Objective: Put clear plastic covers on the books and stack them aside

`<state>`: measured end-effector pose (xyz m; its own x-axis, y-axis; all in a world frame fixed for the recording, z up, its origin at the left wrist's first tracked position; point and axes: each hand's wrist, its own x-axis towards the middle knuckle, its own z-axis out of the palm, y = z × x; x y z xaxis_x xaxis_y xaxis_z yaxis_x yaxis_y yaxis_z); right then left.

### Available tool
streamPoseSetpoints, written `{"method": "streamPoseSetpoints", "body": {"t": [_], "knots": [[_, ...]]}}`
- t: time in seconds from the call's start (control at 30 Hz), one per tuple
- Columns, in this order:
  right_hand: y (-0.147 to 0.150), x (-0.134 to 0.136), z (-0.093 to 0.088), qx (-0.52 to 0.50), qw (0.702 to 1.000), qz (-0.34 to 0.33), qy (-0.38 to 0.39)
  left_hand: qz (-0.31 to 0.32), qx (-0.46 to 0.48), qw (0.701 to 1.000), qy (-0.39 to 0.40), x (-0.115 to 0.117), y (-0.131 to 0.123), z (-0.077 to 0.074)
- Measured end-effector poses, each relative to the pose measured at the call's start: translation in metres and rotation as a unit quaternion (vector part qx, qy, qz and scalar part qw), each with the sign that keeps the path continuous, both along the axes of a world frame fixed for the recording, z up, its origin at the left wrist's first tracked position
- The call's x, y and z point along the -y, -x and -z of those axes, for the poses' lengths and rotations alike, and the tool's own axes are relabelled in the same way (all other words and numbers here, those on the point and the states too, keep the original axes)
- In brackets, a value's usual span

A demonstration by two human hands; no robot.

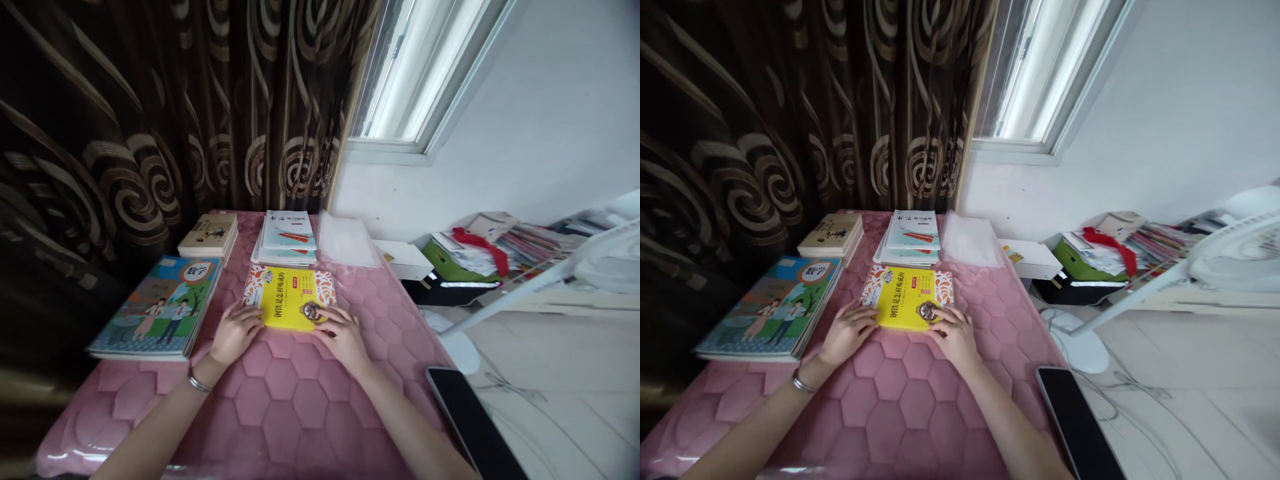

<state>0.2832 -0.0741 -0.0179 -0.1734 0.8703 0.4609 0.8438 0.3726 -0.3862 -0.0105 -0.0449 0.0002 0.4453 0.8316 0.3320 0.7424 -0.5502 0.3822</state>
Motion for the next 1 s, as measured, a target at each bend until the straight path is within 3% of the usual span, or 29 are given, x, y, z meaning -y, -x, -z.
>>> {"method": "streamPoseSetpoints", "body": {"t": [0.23, 0.57, 0.7, 0.83, 1.0], "knots": [[-0.039, 0.007, 0.01, 0.018, 0.999, 0.033, -0.004, -0.031, 0.008, 0.999, -0.018, 0.001, 0.031, 0.003], [-0.044, 0.005, 0.02, -0.023, 0.999, 0.033, 0.0, -0.003, 0.032, 0.999, -0.042, -0.008, 0.039, 0.013], [-0.047, 0.008, 0.014, -0.014, 0.999, 0.025, 0.015, 0.001, 0.044, 0.998, -0.035, -0.005, 0.042, 0.012], [-0.03, 0.015, -0.003, 0.034, 0.999, 0.015, 0.029, 0.006, 0.014, 0.997, -0.072, 0.004, 0.024, 0.007], [0.033, 0.01, -0.013, 0.062, 0.997, -0.02, 0.032, 0.057, -0.021, 0.994, -0.091, 0.005, -0.032, 0.01]]}}
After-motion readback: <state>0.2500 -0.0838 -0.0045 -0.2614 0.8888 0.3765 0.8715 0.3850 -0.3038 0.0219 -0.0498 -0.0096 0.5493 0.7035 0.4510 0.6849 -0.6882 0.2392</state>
